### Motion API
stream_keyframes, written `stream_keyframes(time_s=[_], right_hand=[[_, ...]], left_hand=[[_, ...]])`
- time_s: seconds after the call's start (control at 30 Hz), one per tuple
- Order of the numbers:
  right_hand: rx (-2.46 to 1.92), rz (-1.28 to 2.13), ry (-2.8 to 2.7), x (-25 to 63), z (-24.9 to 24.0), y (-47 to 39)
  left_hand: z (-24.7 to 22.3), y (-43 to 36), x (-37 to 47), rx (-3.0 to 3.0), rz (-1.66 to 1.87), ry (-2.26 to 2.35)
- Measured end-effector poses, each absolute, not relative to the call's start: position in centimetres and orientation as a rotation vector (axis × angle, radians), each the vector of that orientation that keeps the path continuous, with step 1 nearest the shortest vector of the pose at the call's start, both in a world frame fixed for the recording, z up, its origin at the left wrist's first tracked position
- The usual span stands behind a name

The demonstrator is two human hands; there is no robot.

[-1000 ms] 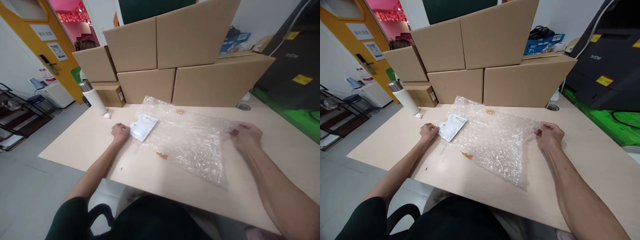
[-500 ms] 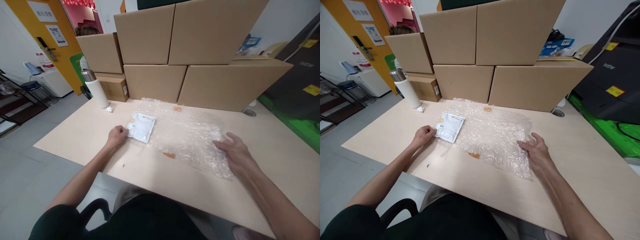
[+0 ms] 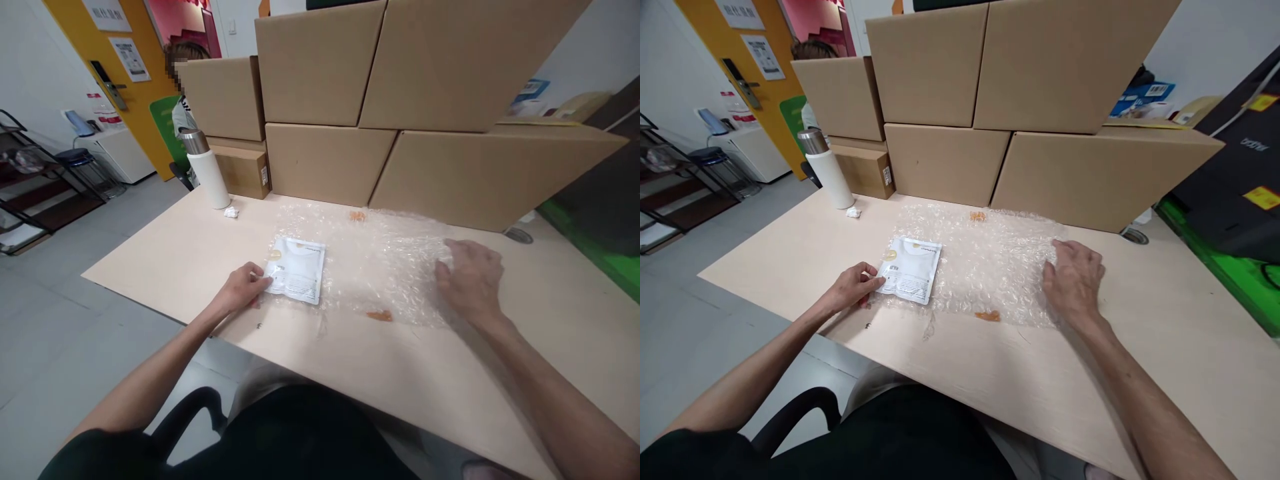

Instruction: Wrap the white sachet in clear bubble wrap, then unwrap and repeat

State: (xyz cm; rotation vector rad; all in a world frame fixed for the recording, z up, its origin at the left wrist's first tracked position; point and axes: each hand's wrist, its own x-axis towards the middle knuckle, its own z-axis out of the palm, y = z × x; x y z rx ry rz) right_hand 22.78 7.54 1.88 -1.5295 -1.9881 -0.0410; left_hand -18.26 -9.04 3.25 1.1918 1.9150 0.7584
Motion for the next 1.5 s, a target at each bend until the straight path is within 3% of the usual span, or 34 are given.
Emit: stream_keyframes(time_s=[0.07,0.2,0.43,0.63,0.77,0.9,1.0,1.27,1.5], right_hand=[[-1.305,0.108,-2.071,19.8,2.4,6.2],[-1.135,0.802,-2.19,12.8,3.0,3.8],[-1.081,1.284,-1.981,6.5,1.8,3.6],[-1.074,1.195,-2.005,6.1,1.7,3.4],[-1.048,0.961,-2.212,6.0,1.6,2.4],[-0.975,0.943,-2.307,5.6,1.6,1.2],[-0.915,1.073,-2.237,5.8,2.3,0.4],[-1.013,1.9,-1.544,9.0,4.0,-0.4],[-1.137,1.922,-1.091,13.5,4.3,-0.9]], left_hand=[[3.3,-9.1,-18.4,1.177,0.735,1.891],[3.3,-9.2,-18.4,1.167,0.729,1.886],[3.0,-9.5,-18.3,1.182,0.78,1.864],[2.8,-9.8,-18.5,1.231,0.796,1.824],[2.7,-9.5,-18.2,1.049,0.978,1.766],[3.7,-8.9,-17.1,0.89,1.14,1.64],[5.3,-8.7,-15.6,0.97,1.25,1.606],[7.9,-5.9,-7.8,1.553,1.181,1.546],[5.3,-2.9,-1.9,2.069,0.718,1.61]])
